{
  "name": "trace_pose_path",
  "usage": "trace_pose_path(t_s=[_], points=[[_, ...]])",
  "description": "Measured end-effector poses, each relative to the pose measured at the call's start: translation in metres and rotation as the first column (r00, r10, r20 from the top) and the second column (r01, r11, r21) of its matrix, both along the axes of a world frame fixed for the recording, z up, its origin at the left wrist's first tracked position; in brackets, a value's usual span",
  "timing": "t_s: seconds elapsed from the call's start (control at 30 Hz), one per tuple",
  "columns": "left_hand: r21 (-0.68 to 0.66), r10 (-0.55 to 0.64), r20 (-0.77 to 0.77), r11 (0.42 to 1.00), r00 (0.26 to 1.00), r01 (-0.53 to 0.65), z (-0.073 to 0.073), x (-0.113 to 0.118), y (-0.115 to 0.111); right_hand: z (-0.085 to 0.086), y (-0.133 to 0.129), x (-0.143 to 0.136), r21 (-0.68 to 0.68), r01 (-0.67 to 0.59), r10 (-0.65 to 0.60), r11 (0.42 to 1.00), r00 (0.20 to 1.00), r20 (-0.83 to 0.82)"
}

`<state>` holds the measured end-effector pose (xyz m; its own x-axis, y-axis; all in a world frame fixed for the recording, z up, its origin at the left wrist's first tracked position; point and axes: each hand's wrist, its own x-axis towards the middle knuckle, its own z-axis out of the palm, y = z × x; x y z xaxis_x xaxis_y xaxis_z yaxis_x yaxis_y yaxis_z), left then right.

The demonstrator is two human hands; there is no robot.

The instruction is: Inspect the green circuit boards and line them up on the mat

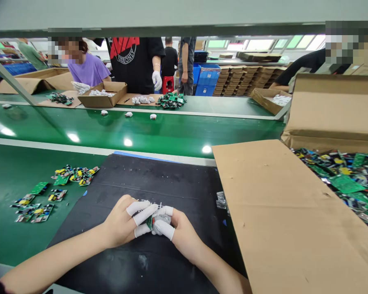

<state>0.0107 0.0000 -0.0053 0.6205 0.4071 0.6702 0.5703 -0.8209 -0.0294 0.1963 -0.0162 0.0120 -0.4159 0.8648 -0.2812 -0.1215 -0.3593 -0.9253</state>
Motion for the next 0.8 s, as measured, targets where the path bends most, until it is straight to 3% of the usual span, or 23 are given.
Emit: trace_pose_path(t_s=[0.2,0.53,0.8], points=[[-0.074,0.059,0.023,0.996,0.998,-0.057,-0.0003,-0.0076,0.005,-0.0018,-0.0002,0.0052,0.096,0.033,-0.035,0.995,0.999,0.014],[-0.012,0.011,-0.028,1.0,1.0,-0.012,-0.002,-0.0062,0.0067,-0.0076,0.0008,0.0048,0.152,0.019,-0.037,0.988,0.992,0.118],[-0.022,-0.07,-0.033,0.997,0.997,0.069,-0.0076,-0.0083,0.0074,-0.0016,0.0009,0.0047,0.08,-0.015,0.007,0.997,0.995,0.098]])
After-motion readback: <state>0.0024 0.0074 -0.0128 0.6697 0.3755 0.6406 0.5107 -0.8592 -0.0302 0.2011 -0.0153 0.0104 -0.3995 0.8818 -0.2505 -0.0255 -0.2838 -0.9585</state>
